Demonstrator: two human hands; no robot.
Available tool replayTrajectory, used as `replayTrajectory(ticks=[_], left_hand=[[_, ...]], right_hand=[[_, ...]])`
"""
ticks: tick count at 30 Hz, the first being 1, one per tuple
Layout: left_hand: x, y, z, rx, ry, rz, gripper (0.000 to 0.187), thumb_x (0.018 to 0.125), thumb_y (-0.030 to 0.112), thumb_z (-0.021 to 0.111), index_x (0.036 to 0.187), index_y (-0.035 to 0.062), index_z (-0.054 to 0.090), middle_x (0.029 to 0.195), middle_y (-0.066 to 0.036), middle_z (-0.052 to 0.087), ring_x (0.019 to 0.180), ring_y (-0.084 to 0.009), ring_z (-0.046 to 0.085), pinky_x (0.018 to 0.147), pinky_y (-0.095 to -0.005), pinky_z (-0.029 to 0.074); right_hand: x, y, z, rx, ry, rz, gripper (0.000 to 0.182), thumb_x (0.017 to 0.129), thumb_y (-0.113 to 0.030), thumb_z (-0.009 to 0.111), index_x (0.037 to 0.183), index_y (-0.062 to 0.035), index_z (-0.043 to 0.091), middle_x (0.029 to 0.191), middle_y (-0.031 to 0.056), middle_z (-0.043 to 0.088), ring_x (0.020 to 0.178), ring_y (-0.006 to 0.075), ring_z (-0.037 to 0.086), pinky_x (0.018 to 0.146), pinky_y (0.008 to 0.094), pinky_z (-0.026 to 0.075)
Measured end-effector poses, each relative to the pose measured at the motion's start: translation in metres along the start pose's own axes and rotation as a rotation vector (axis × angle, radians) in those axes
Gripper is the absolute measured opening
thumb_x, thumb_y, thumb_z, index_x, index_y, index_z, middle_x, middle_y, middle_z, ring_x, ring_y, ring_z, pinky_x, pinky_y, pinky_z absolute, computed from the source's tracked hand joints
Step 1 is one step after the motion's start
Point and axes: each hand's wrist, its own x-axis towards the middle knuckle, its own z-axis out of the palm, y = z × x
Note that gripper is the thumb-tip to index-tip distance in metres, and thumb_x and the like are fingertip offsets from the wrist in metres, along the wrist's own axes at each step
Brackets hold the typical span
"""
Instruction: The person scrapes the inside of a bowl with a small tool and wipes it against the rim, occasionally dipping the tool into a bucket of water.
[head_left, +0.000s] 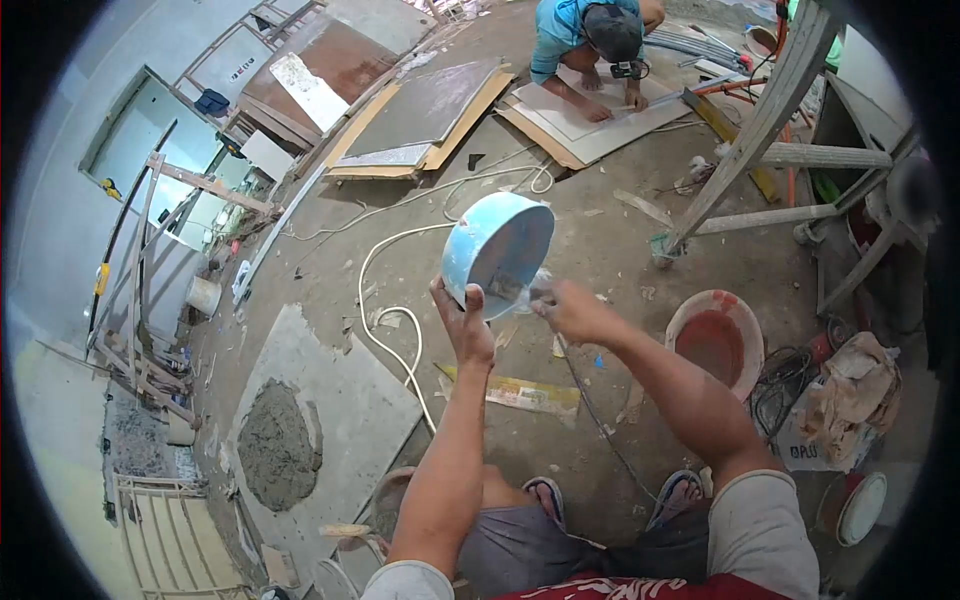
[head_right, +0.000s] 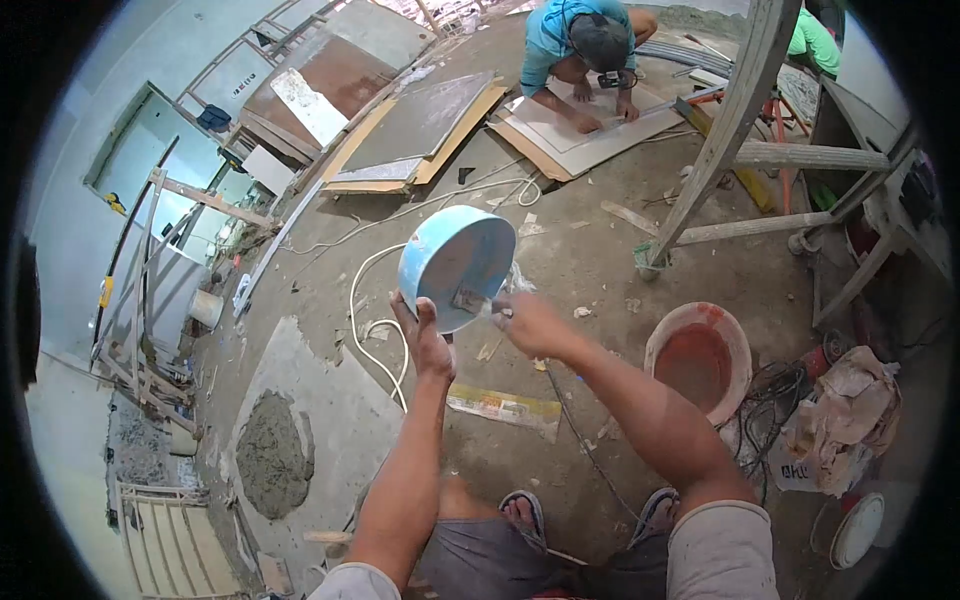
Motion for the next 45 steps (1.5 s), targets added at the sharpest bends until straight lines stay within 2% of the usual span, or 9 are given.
replayTrajectory(ticks=[3, 10, 12, 25, 28, 31, 33, 36, 45], left_hand=[[0.003, -0.002, -0.001, -0.037, 0.006, -0.016, 0.085, 0.079, 0.07, 0.063, 0.129, 0.0058, 0.039, 0.117, -0.007, 0.045, 0.112, -0.0191, 0.043, 0.1, -0.035, 0.034], [0.0, -0.005, 0.001, 0.004, -0.031, -0.019, 0.086, 0.081, 0.072, 0.059, 0.131, 0.0054, 0.037, 0.123, -0.009, 0.043, 0.116, -0.0214, 0.042, 0.102, -0.036, 0.033], [0.002, -0.008, -0.003, -0.088, -0.042, -0.04, 0.081, 0.082, 0.065, 0.064, 0.136, 0.0155, 0.031, 0.129, -0.007, 0.044, 0.119, -0.0224, 0.046, 0.099, -0.0386, 0.041], [0.001, -0.018, -0.002, -0.123, 0.019, 0.019, 0.083, 0.08, 0.063, 0.067, 0.136, 0.0145, 0.03, 0.13, -0.007, 0.044, 0.123, -0.0239, 0.045, 0.102, -0.0406, 0.039], [0.001, -0.014, -0.001, -0.088, 0.006, 0.011, 0.084, 0.079, 0.065, 0.066, 0.136, 0.0144, 0.03, 0.131, -0.007, 0.044, 0.123, -0.0238, 0.044, 0.101, -0.0407, 0.04], [0.0, -0.004, 0.007, -0.036, 0.054, 0.043, 0.084, 0.079, 0.067, 0.065, 0.136, 0.0145, 0.03, 0.131, -0.007, 0.043, 0.123, -0.0232, 0.045, 0.1, -0.04, 0.041], [-0.003, 0.004, 0.012, -0.136, 0.088, 0.042, 0.088, 0.081, 0.072, 0.059, 0.133, 0.0054, 0.035, 0.124, -0.01, 0.041, 0.119, -0.0215, 0.041, 0.105, -0.0371, 0.03], [-0.003, 0.0, 0.008, -0.097, 0.087, 0.052, 0.088, 0.081, 0.072, 0.059, 0.132, 0.005, 0.034, 0.125, -0.01, 0.041, 0.118, -0.0212, 0.041, 0.104, -0.0365, 0.031], [0.001, -0.003, 0.005, -0.073, 0.111, 0.093, 0.088, 0.083, 0.072, 0.057, 0.132, 0.0028, 0.034, 0.125, -0.011, 0.04, 0.119, -0.0219, 0.04, 0.105, -0.0371, 0.03]], right_hand=[[0.005, 0.0, -0.017, -0.167, 0.162, 0.06, 0.027, 0.094, -0.018, 0.055, 0.113, -0.0001, 0.063, 0.102, 0.0245, 0.067, 0.095, 0.0396, 0.065, 0.083, 0.0456, 0.049], [-0.008, -0.025, -0.017, -0.215, 0.069, 0.05, 0.023, 0.091, -0.015, 0.056, 0.106, 0.001, 0.064, 0.098, 0.0265, 0.066, 0.092, 0.0443, 0.063, 0.078, 0.0491, 0.048], [-0.004, -0.019, -0.021, -0.09, 0.047, 0.022, 0.022, 0.09, -0.015, 0.057, 0.104, 0.0013, 0.064, 0.097, 0.0275, 0.065, 0.092, 0.0459, 0.061, 0.078, 0.0497, 0.048], [-0.003, -0.025, -0.024, -0.217, 0.064, 0.095, 0.028, 0.091, -0.019, 0.058, 0.112, -0.0018, 0.064, 0.096, 0.0273, 0.065, 0.089, 0.0451, 0.063, 0.077, 0.05, 0.048], [0.001, -0.024, -0.019, -0.22, 0.159, 0.053, 0.024, 0.093, -0.019, 0.055, 0.103, 0.0002, 0.065, 0.093, 0.0272, 0.065, 0.091, 0.0456, 0.062, 0.079, 0.0516, 0.047], [-0.005, -0.029, -0.008, -0.114, 0.105, -0.004, 0.03, 0.094, -0.019, 0.056, 0.115, 0.001, 0.063, 0.1, 0.0275, 0.066, 0.091, 0.042, 0.065, 0.08, 0.0473, 0.05], [-0.003, -0.03, -0.01, -0.093, 0.054, -0.019, 0.03, 0.094, -0.018, 0.055, 0.113, 0.0027, 0.064, 0.101, 0.0271, 0.066, 0.092, 0.0408, 0.066, 0.082, 0.0459, 0.051], [0.005, -0.017, -0.018, -0.111, 0.226, -0.038, 0.026, 0.092, -0.02, 0.056, 0.106, 0.0009, 0.063, 0.097, 0.0263, 0.066, 0.095, 0.0452, 0.062, 0.082, 0.0502, 0.048], [0.001, -0.032, -0.01, -0.063, 0.101, -0.036, 0.023, 0.091, -0.018, 0.057, 0.104, 0.0004, 0.063, 0.093, 0.0267, 0.065, 0.091, 0.0442, 0.063, 0.079, 0.0509, 0.048]])
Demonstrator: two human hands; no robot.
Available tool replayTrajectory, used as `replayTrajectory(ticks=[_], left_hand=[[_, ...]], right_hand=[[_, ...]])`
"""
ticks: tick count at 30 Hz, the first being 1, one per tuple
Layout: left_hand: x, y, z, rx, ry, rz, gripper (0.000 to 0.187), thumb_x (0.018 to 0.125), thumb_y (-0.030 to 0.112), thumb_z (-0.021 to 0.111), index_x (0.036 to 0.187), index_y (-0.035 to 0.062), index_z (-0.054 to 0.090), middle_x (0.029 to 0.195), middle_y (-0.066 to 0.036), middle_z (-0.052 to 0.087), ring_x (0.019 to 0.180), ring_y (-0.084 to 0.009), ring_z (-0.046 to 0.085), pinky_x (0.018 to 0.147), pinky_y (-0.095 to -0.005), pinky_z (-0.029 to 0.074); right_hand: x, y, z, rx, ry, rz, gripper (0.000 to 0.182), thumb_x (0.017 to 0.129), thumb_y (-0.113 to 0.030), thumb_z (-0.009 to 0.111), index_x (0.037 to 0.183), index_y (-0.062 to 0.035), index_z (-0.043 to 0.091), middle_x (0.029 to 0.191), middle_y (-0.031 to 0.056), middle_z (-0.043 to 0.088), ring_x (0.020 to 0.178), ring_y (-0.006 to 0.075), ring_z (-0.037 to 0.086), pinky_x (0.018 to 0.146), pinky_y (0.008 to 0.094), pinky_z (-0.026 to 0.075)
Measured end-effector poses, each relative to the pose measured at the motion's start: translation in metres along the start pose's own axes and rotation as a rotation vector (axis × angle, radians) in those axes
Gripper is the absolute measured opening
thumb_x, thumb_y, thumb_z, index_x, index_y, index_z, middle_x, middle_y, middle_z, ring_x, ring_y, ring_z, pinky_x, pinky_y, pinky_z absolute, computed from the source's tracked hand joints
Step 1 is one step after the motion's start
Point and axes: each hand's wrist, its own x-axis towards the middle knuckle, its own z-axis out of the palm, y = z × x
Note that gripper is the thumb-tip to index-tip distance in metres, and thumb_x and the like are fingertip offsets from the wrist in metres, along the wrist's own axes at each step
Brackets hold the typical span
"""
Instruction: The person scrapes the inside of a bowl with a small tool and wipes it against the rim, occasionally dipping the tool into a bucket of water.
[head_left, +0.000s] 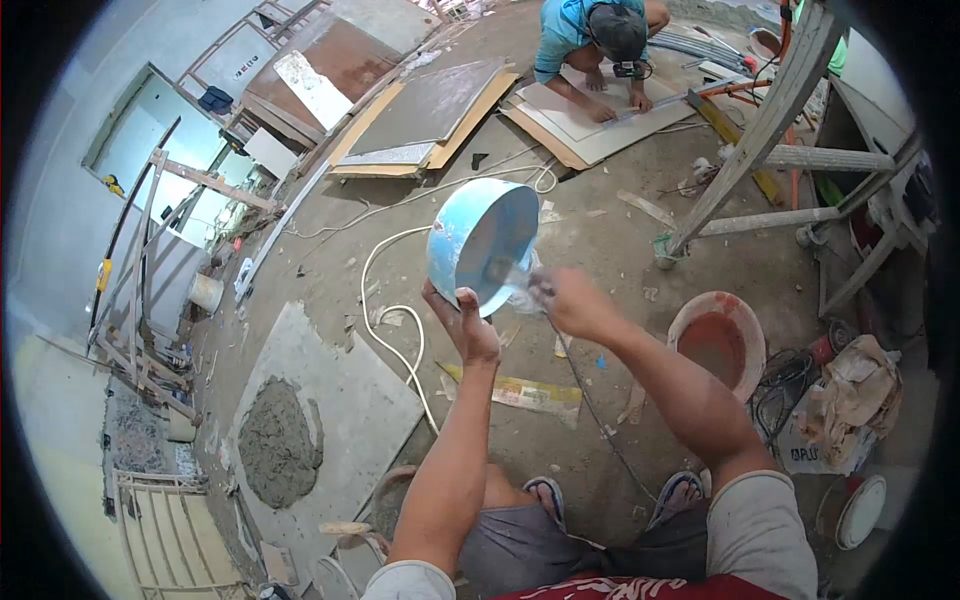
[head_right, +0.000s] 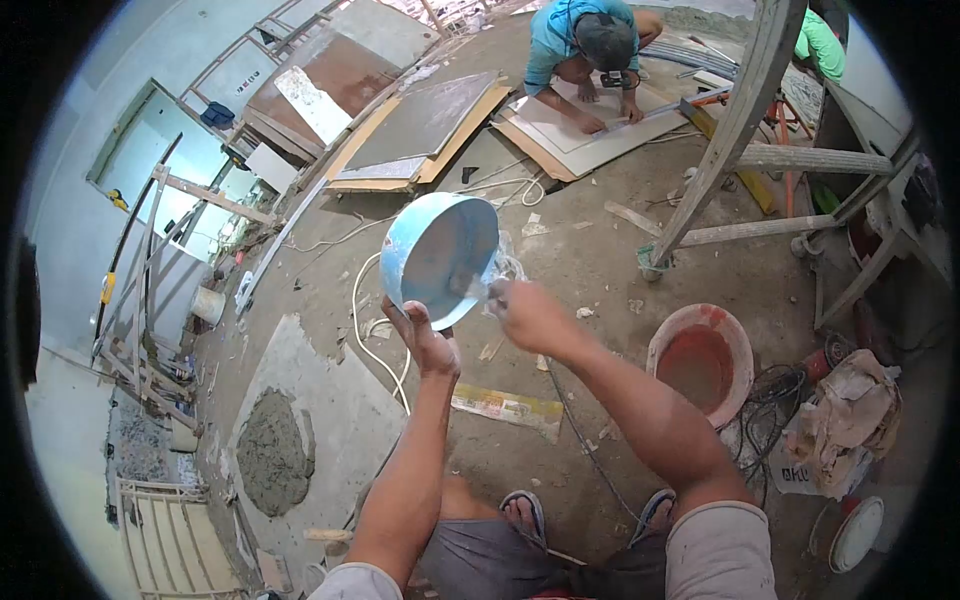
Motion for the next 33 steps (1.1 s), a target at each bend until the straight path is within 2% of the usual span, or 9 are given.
replayTrajectory(ticks=[1, 3, 7, 9, 13, 15, 21, 28, 33], left_hand=[[-0.001, -0.001, -0.001, 0.0, 0.002, 0.001, 0.088, 0.083, 0.072, 0.057, 0.132, 0.0028, 0.034, 0.125, -0.011, 0.04, 0.119, -0.0219, 0.04, 0.105, -0.0371, 0.03], [-0.002, -0.002, -0.005, 0.017, -0.054, -0.011, 0.084, 0.078, 0.068, 0.065, 0.134, 0.0147, 0.031, 0.131, -0.007, 0.043, 0.124, -0.0228, 0.044, 0.101, -0.0412, 0.041], [-0.001, -0.003, -0.001, -0.03, -0.05, -0.011, 0.083, 0.08, 0.067, 0.065, 0.135, 0.0145, 0.031, 0.13, -0.007, 0.043, 0.123, -0.0226, 0.044, 0.102, -0.0409, 0.04], [-0.001, 0.003, 0.002, -0.023, -0.007, -0.022, 0.088, 0.083, 0.071, 0.057, 0.134, 0.0034, 0.033, 0.125, -0.01, 0.04, 0.119, -0.0222, 0.04, 0.105, -0.037, 0.03], [-0.003, 0.007, 0.001, -0.027, -0.014, -0.044, 0.087, 0.084, 0.07, 0.057, 0.133, 0.004, 0.033, 0.124, -0.01, 0.041, 0.119, -0.0219, 0.041, 0.105, -0.0366, 0.03], [-0.002, 0.004, -0.002, -0.018, -0.07, -0.046, 0.079, 0.083, 0.066, 0.062, 0.135, 0.0149, 0.031, 0.131, -0.006, 0.043, 0.123, -0.0215, 0.044, 0.102, -0.0395, 0.04], [-0.001, 0.011, -0.001, -0.017, -0.093, -0.056, 0.079, 0.083, 0.067, 0.06, 0.135, 0.0133, 0.032, 0.131, -0.007, 0.043, 0.123, -0.0216, 0.044, 0.103, -0.0396, 0.038], [0.001, 0.007, 0.0, 0.016, -0.082, -0.051, 0.079, 0.083, 0.067, 0.06, 0.133, 0.0113, 0.035, 0.129, -0.009, 0.045, 0.122, -0.0227, 0.045, 0.104, -0.0398, 0.036], [-0.001, 0.006, 0.0, 0.015, -0.085, -0.063, 0.079, 0.084, 0.067, 0.06, 0.133, 0.0104, 0.036, 0.128, -0.009, 0.046, 0.122, -0.0231, 0.045, 0.104, -0.0391, 0.036]], right_hand=[[0.002, 0.004, -0.002, -0.001, -0.002, -0.002, 0.023, 0.091, -0.018, 0.057, 0.104, 0.0004, 0.063, 0.093, 0.0267, 0.065, 0.091, 0.0442, 0.063, 0.079, 0.0509, 0.048], [0.005, 0.006, -0.004, -0.11, 0.058, 0.042, 0.022, 0.091, -0.019, 0.057, 0.102, -0.0003, 0.063, 0.092, 0.0256, 0.066, 0.09, 0.0438, 0.063, 0.079, 0.0507, 0.049], [-0.004, -0.003, 0.007, -0.001, -0.026, 0.026, 0.03, 0.091, -0.02, 0.059, 0.113, -0.0006, 0.064, 0.1, 0.0245, 0.067, 0.092, 0.0434, 0.064, 0.08, 0.0474, 0.05], [-0.003, -0.006, 0.003, -0.151, -0.027, 0.026, 0.029, 0.09, -0.018, 0.059, 0.112, -0.001, 0.064, 0.101, 0.0241, 0.067, 0.091, 0.0416, 0.065, 0.079, 0.0471, 0.05], [0.004, 0.002, -0.014, -0.202, 0.064, 0.081, 0.026, 0.088, -0.014, 0.057, 0.11, -0.0015, 0.065, 0.099, 0.0233, 0.068, 0.091, 0.0407, 0.065, 0.079, 0.0468, 0.05], [-0.002, -0.005, -0.017, -0.198, 0.034, 0.096, 0.023, 0.087, -0.011, 0.055, 0.106, -0.0018, 0.066, 0.096, 0.0229, 0.068, 0.09, 0.0409, 0.065, 0.078, 0.0481, 0.05], [-0.002, -0.014, -0.032, -0.286, 0.075, 0.208, 0.021, 0.086, -0.012, 0.055, 0.103, -0.0038, 0.066, 0.091, 0.0236, 0.067, 0.088, 0.0424, 0.063, 0.075, 0.0511, 0.048], [-0.012, -0.02, -0.022, -0.354, -0.025, 0.114, 0.023, 0.086, -0.011, 0.052, 0.103, -0.0061, 0.067, 0.091, 0.0236, 0.067, 0.089, 0.0419, 0.065, 0.077, 0.0523, 0.049], [-0.008, -0.017, -0.034, -0.316, 0.102, 0.151, 0.022, 0.087, -0.016, 0.056, 0.102, -0.0035, 0.066, 0.091, 0.0249, 0.066, 0.087, 0.0444, 0.063, 0.074, 0.0533, 0.048]])
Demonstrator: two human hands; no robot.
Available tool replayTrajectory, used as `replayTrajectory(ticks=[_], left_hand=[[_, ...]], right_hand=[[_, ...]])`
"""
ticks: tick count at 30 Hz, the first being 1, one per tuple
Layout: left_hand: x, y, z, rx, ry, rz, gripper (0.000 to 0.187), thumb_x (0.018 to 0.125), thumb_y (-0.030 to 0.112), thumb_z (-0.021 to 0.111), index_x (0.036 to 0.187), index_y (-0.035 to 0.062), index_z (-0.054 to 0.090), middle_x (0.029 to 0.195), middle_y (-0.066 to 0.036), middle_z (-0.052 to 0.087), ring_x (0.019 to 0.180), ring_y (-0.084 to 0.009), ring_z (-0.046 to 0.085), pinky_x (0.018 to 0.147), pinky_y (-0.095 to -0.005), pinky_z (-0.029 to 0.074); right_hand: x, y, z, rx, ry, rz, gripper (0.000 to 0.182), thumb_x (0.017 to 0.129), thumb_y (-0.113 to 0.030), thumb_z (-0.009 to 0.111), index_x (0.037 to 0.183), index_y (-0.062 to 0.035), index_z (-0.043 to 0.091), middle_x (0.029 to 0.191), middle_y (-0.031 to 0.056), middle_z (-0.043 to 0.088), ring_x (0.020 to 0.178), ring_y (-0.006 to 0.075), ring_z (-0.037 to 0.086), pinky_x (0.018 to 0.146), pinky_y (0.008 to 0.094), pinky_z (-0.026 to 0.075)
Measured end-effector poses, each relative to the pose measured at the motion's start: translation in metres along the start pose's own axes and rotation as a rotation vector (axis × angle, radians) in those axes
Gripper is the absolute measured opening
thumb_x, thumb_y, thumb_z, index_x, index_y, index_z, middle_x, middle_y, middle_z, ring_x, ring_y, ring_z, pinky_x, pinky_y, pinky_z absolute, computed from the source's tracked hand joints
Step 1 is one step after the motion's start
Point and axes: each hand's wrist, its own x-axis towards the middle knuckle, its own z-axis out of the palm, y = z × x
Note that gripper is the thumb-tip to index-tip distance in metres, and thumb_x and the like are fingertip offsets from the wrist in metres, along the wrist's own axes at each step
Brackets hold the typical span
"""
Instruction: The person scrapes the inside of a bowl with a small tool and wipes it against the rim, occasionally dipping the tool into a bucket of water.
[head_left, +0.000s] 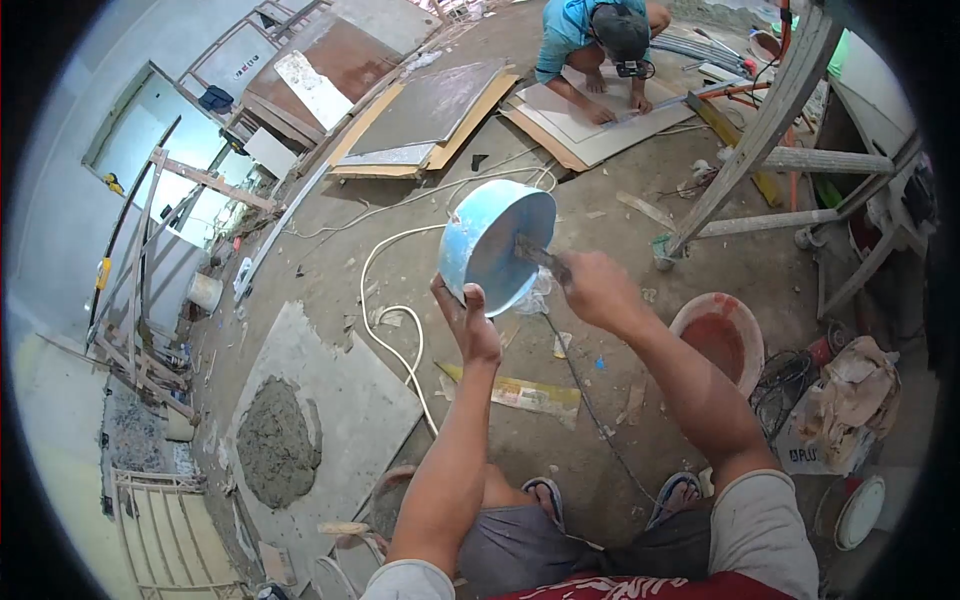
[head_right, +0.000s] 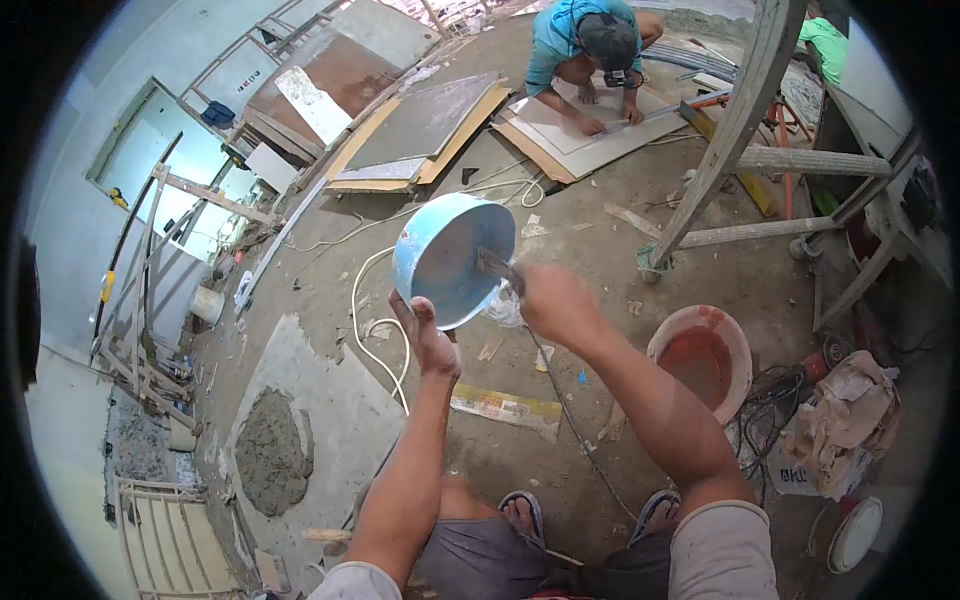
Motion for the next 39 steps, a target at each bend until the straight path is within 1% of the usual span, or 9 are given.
replayTrajectory(ticks=[7, 10, 22, 25, 28, 32, 34, 37, 39], left_hand=[[0.004, -0.004, -0.004, -0.05, 0.022, -0.006, 0.08, 0.083, 0.066, 0.061, 0.134, 0.0105, 0.035, 0.128, -0.009, 0.046, 0.121, -0.0221, 0.045, 0.101, -0.0386, 0.039], [0.002, -0.006, -0.006, -0.012, -0.008, 0.011, 0.08, 0.083, 0.066, 0.061, 0.134, 0.0109, 0.035, 0.128, -0.009, 0.045, 0.121, -0.022, 0.045, 0.099, -0.0385, 0.04], [-0.001, -0.003, 0.0, 0.12, 0.005, 0.05, 0.083, 0.084, 0.068, 0.059, 0.135, 0.0074, 0.034, 0.128, -0.009, 0.042, 0.122, -0.0224, 0.041, 0.105, -0.0382, 0.032], [-0.002, 0.003, 0.004, 0.075, 0.038, 0.016, 0.084, 0.084, 0.067, 0.06, 0.136, 0.007, 0.033, 0.128, -0.009, 0.042, 0.123, -0.0224, 0.041, 0.106, -0.0382, 0.031], [0.0, -0.003, -0.003, 0.071, 0.019, 0.035, 0.083, 0.084, 0.067, 0.06, 0.135, 0.0075, 0.034, 0.128, -0.01, 0.042, 0.122, -0.0227, 0.042, 0.106, -0.039, 0.032], [-0.003, -0.005, -0.003, 0.115, -0.001, 0.031, 0.081, 0.084, 0.066, 0.061, 0.134, 0.0085, 0.034, 0.128, -0.009, 0.043, 0.122, -0.0226, 0.043, 0.105, -0.04, 0.034], [-0.001, 0.005, 0.005, 0.065, 0.046, 0.031, 0.088, 0.082, 0.073, 0.057, 0.133, 0.0042, 0.035, 0.124, -0.009, 0.042, 0.118, -0.0216, 0.041, 0.105, -0.0366, 0.031], [0.001, 0.002, 0.002, 0.055, 0.061, 0.042, 0.088, 0.081, 0.073, 0.058, 0.133, 0.0045, 0.035, 0.123, -0.008, 0.042, 0.117, -0.0212, 0.042, 0.104, -0.0358, 0.031], [0.001, 0.002, -0.001, 0.044, 0.048, 0.043, 0.088, 0.082, 0.073, 0.058, 0.132, 0.0047, 0.036, 0.122, -0.008, 0.042, 0.117, -0.021, 0.042, 0.104, -0.0355, 0.031]], right_hand=[[-0.004, -0.005, 0.009, -0.004, -0.132, -0.039, 0.023, 0.088, -0.017, 0.056, 0.103, -0.0041, 0.066, 0.089, 0.0258, 0.066, 0.088, 0.045, 0.062, 0.072, 0.0539, 0.048], [0.0, -0.005, 0.002, -0.004, -0.023, -0.005, 0.023, 0.087, -0.016, 0.056, 0.104, -0.0041, 0.066, 0.089, 0.0265, 0.065, 0.088, 0.0452, 0.062, 0.073, 0.054, 0.047], [-0.007, -0.02, 0.01, 0.042, -0.128, 0.025, 0.022, 0.085, -0.011, 0.056, 0.102, -0.0025, 0.065, 0.09, 0.0263, 0.066, 0.088, 0.0449, 0.063, 0.076, 0.054, 0.048], [-0.005, -0.012, 0.025, 0.043, -0.155, -0.146, 0.021, 0.086, -0.012, 0.056, 0.103, -0.0042, 0.065, 0.092, 0.0259, 0.066, 0.088, 0.0446, 0.063, 0.076, 0.0517, 0.049], [0.002, -0.001, 0.012, 0.038, -0.087, 0.011, 0.022, 0.087, -0.013, 0.056, 0.106, -0.0047, 0.065, 0.093, 0.0262, 0.066, 0.089, 0.0445, 0.063, 0.078, 0.0504, 0.049], [0.002, 0.0, 0.014, 0.054, -0.176, -0.007, 0.022, 0.087, -0.013, 0.054, 0.104, -0.0041, 0.065, 0.092, 0.0237, 0.067, 0.089, 0.043, 0.064, 0.078, 0.0517, 0.049], [0.004, 0.007, 0.027, 0.14, -0.118, -0.209, 0.021, 0.09, -0.017, 0.054, 0.102, -0.0035, 0.065, 0.091, 0.0236, 0.067, 0.087, 0.0433, 0.064, 0.077, 0.0519, 0.048], [0.011, 0.02, 0.019, 0.195, 0.091, -0.094, 0.022, 0.092, -0.02, 0.054, 0.1, -0.0023, 0.065, 0.09, 0.0238, 0.066, 0.086, 0.0438, 0.063, 0.077, 0.0518, 0.048], [0.01, 0.017, 0.011, 0.1, 0.082, -0.062, 0.024, 0.093, -0.02, 0.054, 0.104, -0.0012, 0.064, 0.091, 0.0241, 0.067, 0.086, 0.043, 0.064, 0.075, 0.0497, 0.048]])
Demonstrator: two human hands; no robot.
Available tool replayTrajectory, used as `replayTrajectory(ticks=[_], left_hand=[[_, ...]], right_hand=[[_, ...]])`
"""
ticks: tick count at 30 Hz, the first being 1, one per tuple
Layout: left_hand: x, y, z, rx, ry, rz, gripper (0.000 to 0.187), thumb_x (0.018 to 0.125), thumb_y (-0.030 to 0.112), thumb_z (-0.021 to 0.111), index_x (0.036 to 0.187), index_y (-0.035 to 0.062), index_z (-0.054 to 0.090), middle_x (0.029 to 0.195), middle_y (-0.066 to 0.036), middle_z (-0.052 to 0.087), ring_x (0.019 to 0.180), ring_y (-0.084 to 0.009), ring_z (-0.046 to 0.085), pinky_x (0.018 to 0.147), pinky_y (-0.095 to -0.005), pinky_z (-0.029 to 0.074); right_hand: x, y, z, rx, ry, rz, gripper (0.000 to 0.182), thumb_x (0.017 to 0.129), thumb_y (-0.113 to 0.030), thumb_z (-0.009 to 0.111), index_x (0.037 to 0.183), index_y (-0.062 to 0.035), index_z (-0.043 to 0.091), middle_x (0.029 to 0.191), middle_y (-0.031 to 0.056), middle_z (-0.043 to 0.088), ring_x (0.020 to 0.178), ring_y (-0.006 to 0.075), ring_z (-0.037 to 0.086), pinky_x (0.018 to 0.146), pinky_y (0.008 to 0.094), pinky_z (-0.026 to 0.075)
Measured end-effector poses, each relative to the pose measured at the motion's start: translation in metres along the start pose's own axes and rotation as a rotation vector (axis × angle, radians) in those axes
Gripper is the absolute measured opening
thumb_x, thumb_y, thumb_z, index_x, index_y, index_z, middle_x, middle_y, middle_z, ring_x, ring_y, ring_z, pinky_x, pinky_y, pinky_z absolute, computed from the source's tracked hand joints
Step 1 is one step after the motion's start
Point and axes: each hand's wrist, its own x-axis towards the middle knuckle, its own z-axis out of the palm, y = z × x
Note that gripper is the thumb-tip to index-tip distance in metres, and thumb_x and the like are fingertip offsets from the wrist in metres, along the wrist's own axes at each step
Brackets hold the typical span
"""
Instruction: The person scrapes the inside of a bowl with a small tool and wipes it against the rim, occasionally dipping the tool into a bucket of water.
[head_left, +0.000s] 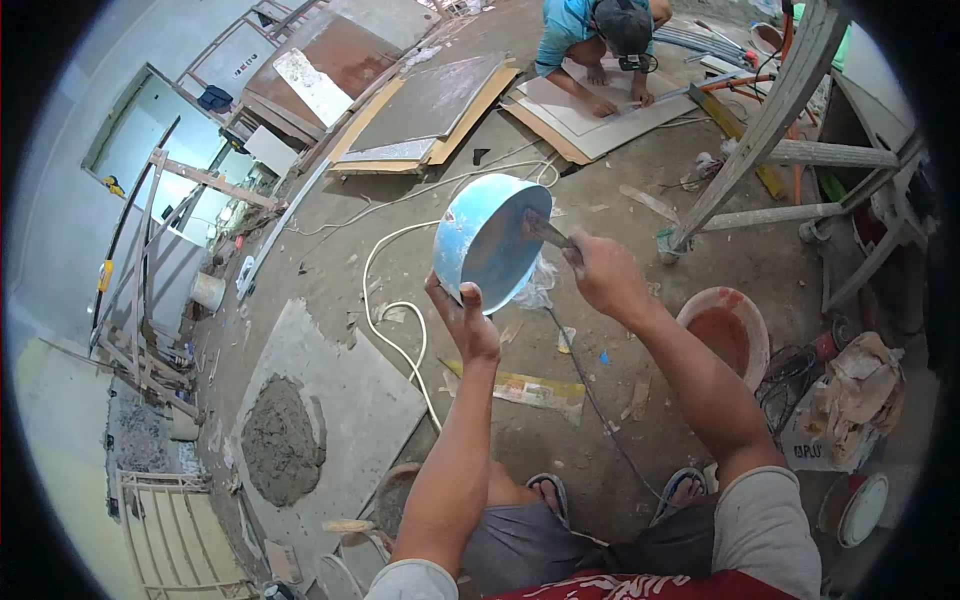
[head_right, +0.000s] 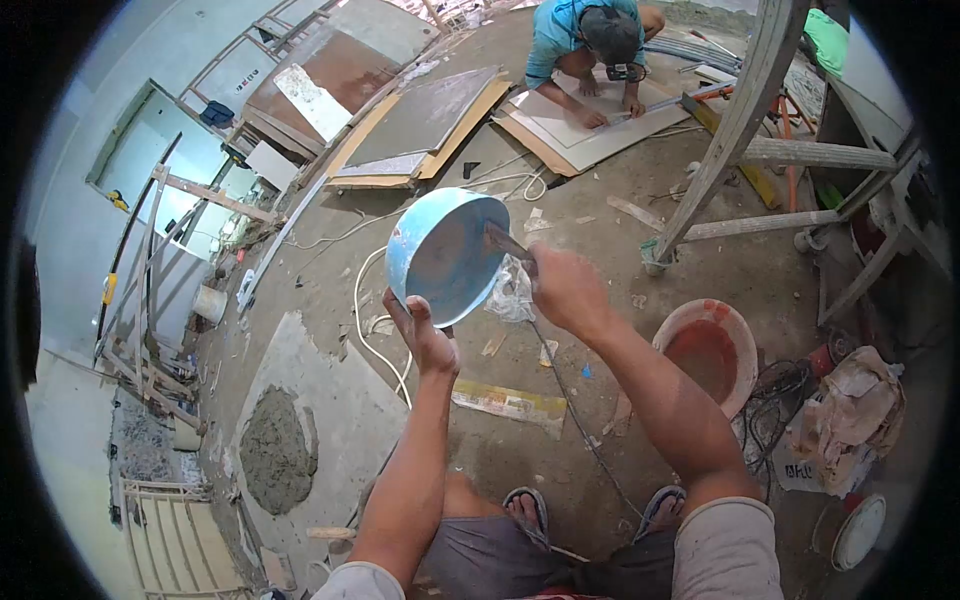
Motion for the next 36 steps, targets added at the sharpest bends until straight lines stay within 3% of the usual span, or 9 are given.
replayTrajectory(ticks=[5, 7, 13, 17, 19, 22, 28, 34, 36], left_hand=[[-0.001, -0.004, 0.001, 0.041, -0.063, 0.044, 0.085, 0.082, 0.071, 0.059, 0.131, 0.0047, 0.037, 0.121, -0.008, 0.042, 0.115, -0.02, 0.042, 0.103, -0.035, 0.031], [0.002, -0.008, 0.0, -0.02, -0.031, 0.014, 0.084, 0.082, 0.071, 0.06, 0.129, 0.0044, 0.039, 0.118, -0.007, 0.042, 0.113, -0.0198, 0.042, 0.101, -0.035, 0.032], [0.004, -0.005, -0.004, -0.006, -0.026, 0.069, 0.084, 0.082, 0.071, 0.059, 0.128, 0.0045, 0.04, 0.118, -0.008, 0.043, 0.114, -0.0202, 0.042, 0.101, -0.0355, 0.032], [0.003, -0.007, -0.001, 0.017, -0.035, 0.061, 0.085, 0.082, 0.072, 0.058, 0.129, 0.0038, 0.039, 0.117, -0.008, 0.043, 0.114, -0.0207, 0.042, 0.101, -0.0361, 0.032], [0.006, -0.013, -0.006, -0.044, -0.007, 0.018, 0.087, 0.082, 0.073, 0.058, 0.13, 0.0034, 0.038, 0.118, -0.009, 0.043, 0.114, -0.021, 0.042, 0.102, -0.0364, 0.032], [0.008, -0.013, -0.012, 0.031, -0.029, 0.049, 0.086, 0.082, 0.072, 0.058, 0.13, 0.0036, 0.037, 0.122, -0.01, 0.042, 0.115, -0.0212, 0.042, 0.102, -0.0366, 0.031], [0.003, -0.008, -0.005, 0.043, 0.008, 0.04, 0.087, 0.082, 0.073, 0.057, 0.131, 0.0038, 0.037, 0.12, -0.01, 0.042, 0.115, -0.0219, 0.042, 0.102, -0.0372, 0.032], [0.003, -0.007, -0.006, 0.044, -0.008, 0.062, 0.086, 0.083, 0.072, 0.058, 0.131, 0.0035, 0.037, 0.12, -0.01, 0.042, 0.116, -0.0215, 0.042, 0.102, -0.0367, 0.032], [0.003, -0.009, -0.006, 0.025, 0.002, 0.052, 0.087, 0.083, 0.072, 0.058, 0.131, 0.0036, 0.037, 0.12, -0.01, 0.042, 0.115, -0.0215, 0.042, 0.101, -0.0369, 0.033]], right_hand=[[-0.005, 0.009, 0.038, 0.079, -0.038, -0.057, 0.025, 0.094, -0.022, 0.055, 0.1, 0.0, 0.065, 0.083, 0.0237, 0.066, 0.08, 0.0431, 0.064, 0.069, 0.0488, 0.048], [-0.01, -0.018, 0.015, 0.45, -0.552, 0.293, 0.026, 0.094, -0.022, 0.056, 0.097, 0.0014, 0.064, 0.079, 0.0246, 0.065, 0.076, 0.0424, 0.063, 0.069, 0.049, 0.047], [0.003, 0.01, 0.022, 0.017, -0.036, -0.055, 0.029, 0.094, -0.024, 0.057, 0.096, 0.0039, 0.064, 0.07, 0.0164, 0.062, 0.063, 0.0276, 0.061, 0.061, 0.043, 0.047], [-0.005, -0.003, 0.03, 0.2, -0.224, -0.116, 0.028, 0.093, -0.024, 0.058, 0.097, 0.0033, 0.065, 0.077, 0.0199, 0.065, 0.069, 0.0332, 0.064, 0.066, 0.0456, 0.048], [-0.008, -0.029, 0.0, 0.416, -0.589, 0.32, 0.028, 0.093, -0.022, 0.056, 0.099, 0.004, 0.065, 0.088, 0.0253, 0.066, 0.084, 0.0401, 0.064, 0.077, 0.0482, 0.047], [0.003, 0.012, 0.027, 0.061, -0.087, -0.086, 0.03, 0.095, -0.023, 0.057, 0.102, 0.0043, 0.064, 0.077, 0.0196, 0.065, 0.065, 0.0317, 0.064, 0.062, 0.0429, 0.051], [-0.01, -0.021, 0.008, 0.453, -0.567, 0.229, 0.029, 0.095, -0.023, 0.057, 0.106, 0.003, 0.065, 0.071, 0.0145, 0.064, 0.055, 0.0278, 0.061, 0.051, 0.0406, 0.049], [-0.004, 0.0, 0.033, 0.039, -0.04, -0.146, 0.031, 0.095, -0.026, 0.056, 0.105, 0.0029, 0.064, 0.069, 0.014, 0.062, 0.052, 0.0226, 0.061, 0.054, 0.0401, 0.051], [-0.01, -0.015, 0.02, 0.254, -0.319, 0.014, 0.03, 0.096, -0.025, 0.056, 0.106, 0.0026, 0.064, 0.068, 0.0141, 0.062, 0.051, 0.0225, 0.061, 0.053, 0.0401, 0.05]])
